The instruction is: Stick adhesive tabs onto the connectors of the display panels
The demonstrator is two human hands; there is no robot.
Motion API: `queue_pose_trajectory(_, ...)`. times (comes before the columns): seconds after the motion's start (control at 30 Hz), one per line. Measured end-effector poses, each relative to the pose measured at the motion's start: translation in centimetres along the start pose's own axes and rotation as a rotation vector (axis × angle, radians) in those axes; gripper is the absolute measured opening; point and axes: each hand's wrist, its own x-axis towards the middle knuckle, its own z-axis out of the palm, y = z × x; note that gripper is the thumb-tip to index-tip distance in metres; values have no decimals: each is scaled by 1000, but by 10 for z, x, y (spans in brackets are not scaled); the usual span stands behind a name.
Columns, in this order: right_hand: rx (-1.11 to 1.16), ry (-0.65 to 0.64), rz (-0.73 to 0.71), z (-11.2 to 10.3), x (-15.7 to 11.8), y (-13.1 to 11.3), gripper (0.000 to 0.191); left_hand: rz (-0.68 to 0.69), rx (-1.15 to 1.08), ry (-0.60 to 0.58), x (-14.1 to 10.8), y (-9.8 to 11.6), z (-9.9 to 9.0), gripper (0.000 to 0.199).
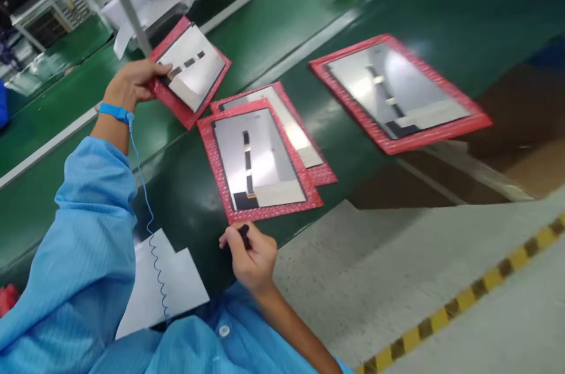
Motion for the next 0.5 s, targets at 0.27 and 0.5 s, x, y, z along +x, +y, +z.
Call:
queue_pose_trajectory(0.27, 157, 85, 86, -2, -4, 13, 31, 80, -587, 317, -219, -106, 28, 15)
queue_pose_trajectory(0.5, 271, 184, 38, -3, 2, 20, 24, -108, -649, 486, -352, -215, 122, 41)
